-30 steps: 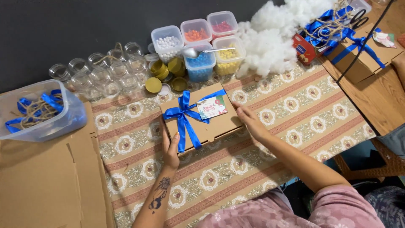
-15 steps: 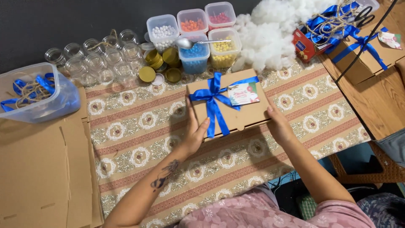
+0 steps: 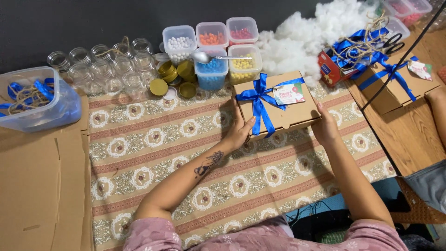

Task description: The person wraps a small cardboard box with a blue ribbon, tying it into a bow on top. They then attach a small decorative tag to the ribbon using a piece of twine.

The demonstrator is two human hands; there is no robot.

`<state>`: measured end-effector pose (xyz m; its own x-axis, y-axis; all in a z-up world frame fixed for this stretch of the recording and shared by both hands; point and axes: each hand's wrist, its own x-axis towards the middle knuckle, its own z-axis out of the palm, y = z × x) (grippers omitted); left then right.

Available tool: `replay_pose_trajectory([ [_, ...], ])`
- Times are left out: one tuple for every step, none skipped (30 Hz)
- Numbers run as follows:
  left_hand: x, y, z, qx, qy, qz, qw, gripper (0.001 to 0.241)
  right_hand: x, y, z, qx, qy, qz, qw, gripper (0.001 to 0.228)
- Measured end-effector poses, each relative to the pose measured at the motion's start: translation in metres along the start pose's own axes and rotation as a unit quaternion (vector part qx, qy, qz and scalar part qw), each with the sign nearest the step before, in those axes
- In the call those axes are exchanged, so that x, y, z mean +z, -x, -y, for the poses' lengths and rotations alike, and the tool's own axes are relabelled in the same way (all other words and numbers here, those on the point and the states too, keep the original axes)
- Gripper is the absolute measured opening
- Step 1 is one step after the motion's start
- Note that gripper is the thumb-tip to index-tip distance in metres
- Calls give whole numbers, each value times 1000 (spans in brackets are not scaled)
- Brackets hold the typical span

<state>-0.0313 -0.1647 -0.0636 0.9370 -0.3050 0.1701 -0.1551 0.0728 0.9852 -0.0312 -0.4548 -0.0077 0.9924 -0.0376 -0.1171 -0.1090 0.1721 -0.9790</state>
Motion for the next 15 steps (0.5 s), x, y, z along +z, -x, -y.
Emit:
replay_pose_trajectory([
  [-1,-3,-1,2,1,-3,1000,97,-1,-3,0,-1,2,3,1000,68],
  [-3,-4,-3,8,-2,-8,1000,95,0,-6,-2,-4,-1,9,1000,67],
  [-6,-4,-4,15,-5,-13,1000,94,1,-9,-4,-8,-3,16,1000,65],
  [-7,-5,-4,13,-6,-17,1000,94,0,-13,-5,-5,-3,19,1000,65],
  [-7,-5,-5,19,3,-20,1000,94,-1,-16,-6,-3,5,24,1000,65],
  [-8,-7,-7,26,10,-22,999,93,-1,-20,-7,-2,12,28,1000,64],
  [-7,-7,1,25,9,-24,999,93,5,-16,-7,-2,11,30,999,64],
  [-7,-9,9,32,3,-29,999,93,11,-14,-6,15,-1,15,1000,66],
  [-7,-11,16,40,-2,-34,999,92,16,-11,-6,32,-13,0,999,68],
  [-8,-10,12,40,-4,-35,999,92,22,-8,-2,32,-14,2,999,68],
  [-9,-10,8,38,-1,-35,999,92,27,-6,2,58,-18,-15,998,69],
  [-8,-10,5,36,3,-33,999,93,30,-1,7,85,-20,-34,996,71],
  [-7,-14,11,36,3,-33,999,93,21,-10,0,85,-21,-34,996,71],
  [-6,-19,17,5,-23,-42,999,93,11,-17,-5,87,1,-32,996,55],
  [-4,-23,24,-27,-48,-51,997,93,2,-25,-11,88,23,-29,995,42],
])
